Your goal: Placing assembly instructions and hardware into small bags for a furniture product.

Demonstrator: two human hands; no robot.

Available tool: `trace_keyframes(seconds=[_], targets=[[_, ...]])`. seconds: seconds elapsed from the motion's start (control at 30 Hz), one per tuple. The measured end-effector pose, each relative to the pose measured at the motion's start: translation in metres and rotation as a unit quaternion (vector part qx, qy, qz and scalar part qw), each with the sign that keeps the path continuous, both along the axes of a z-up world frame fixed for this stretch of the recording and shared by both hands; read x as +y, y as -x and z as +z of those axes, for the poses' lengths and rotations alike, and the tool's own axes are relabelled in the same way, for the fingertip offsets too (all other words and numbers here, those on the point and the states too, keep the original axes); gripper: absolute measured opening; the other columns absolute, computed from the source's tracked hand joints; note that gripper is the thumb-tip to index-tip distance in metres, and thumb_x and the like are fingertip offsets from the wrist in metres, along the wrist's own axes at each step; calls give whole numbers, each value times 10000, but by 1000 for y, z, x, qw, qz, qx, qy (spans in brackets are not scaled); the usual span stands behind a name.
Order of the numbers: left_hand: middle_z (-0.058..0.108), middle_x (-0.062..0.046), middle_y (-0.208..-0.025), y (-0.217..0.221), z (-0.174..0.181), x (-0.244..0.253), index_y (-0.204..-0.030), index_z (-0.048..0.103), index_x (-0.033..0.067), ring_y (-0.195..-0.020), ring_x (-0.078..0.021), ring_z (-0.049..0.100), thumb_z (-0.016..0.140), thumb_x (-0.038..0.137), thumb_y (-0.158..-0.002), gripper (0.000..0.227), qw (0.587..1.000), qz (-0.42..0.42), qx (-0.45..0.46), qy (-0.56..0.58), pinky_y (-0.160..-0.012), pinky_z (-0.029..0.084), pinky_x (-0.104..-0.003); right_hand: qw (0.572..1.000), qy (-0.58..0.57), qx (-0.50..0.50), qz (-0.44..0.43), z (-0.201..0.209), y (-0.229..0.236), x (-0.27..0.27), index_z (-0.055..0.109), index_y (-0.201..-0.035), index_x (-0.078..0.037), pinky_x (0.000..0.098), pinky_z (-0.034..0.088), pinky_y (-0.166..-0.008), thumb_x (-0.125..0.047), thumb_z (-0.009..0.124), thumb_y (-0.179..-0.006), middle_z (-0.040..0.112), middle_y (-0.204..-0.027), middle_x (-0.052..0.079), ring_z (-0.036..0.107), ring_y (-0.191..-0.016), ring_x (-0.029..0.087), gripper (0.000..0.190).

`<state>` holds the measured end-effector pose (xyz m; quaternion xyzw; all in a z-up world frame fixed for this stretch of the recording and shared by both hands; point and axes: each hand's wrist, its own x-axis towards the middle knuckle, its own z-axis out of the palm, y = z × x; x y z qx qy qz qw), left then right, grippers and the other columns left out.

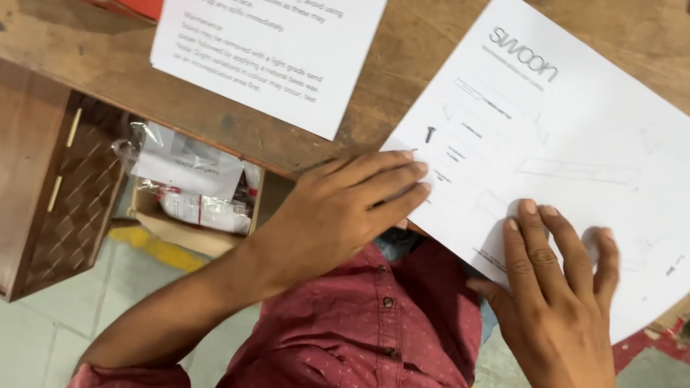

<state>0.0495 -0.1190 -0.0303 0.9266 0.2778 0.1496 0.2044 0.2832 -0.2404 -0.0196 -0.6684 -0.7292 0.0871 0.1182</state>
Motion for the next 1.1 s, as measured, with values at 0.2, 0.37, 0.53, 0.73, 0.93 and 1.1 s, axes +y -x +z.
trace_keyframes(seconds=[0.2,0.37,0.53,0.73,0.93,1.1], targets=[[712,-76,-1270,-1,-1,7,-1212,735,60,-1258,-223,657,701,83,-936,279,1000,4,-17,-19,-1016,556,-373,998,10,61,10,-6,-12,-3,682,-1206,-8,615,341,-1206,-244,803,-775,618,-1416,126,502,-1397,318,507],[732,-71,-1197,-1,-3,8,-1179,740,53,-1193,-240,669,799,177,-906,306,997,46,-57,19,-976,565,-390,991,13,130,8,-3,-17,-2,712,-1163,-59,597,350,-1259,-213,778,-859,638,-1387,93,512,-1439,297,347],[753,-43,-1165,2,-9,8,-1120,771,101,-1186,-212,691,781,160,-911,218,998,41,-40,-9,-942,566,-379,989,27,146,19,-3,-16,2,722,-1155,-52,608,317,-1212,-280,775,-782,636,-1392,94,502,-1400,324,441],[757,-51,-1118,1,-13,12,-1100,762,92,-1134,-214,722,766,100,-927,174,997,40,-69,-19,-917,568,-382,990,25,138,-1,-6,-16,-2,746,-1100,-61,577,318,-1256,-206,767,-825,664,-1375,70,521,-1411,300,311],[748,-125,-1109,1,-15,12,-1179,757,74,-1027,-260,737,715,-36,-861,339,994,50,-84,-40,-885,594,-392,984,-13,173,-51,-3,-14,-3,718,-1022,-23,529,385,-1303,-57,743,-918,719,-1269,93,650,-1307,262,112],[728,-123,-1136,1,-16,11,-1160,738,65,-1004,-267,747,715,-39,-874,305,993,48,-94,-47,-885,616,-387,986,-3,165,-34,0,-16,-1,739,-1018,-36,536,389,-1259,-116,788,-859,724,-1217,113,654,-1269,274,185]])
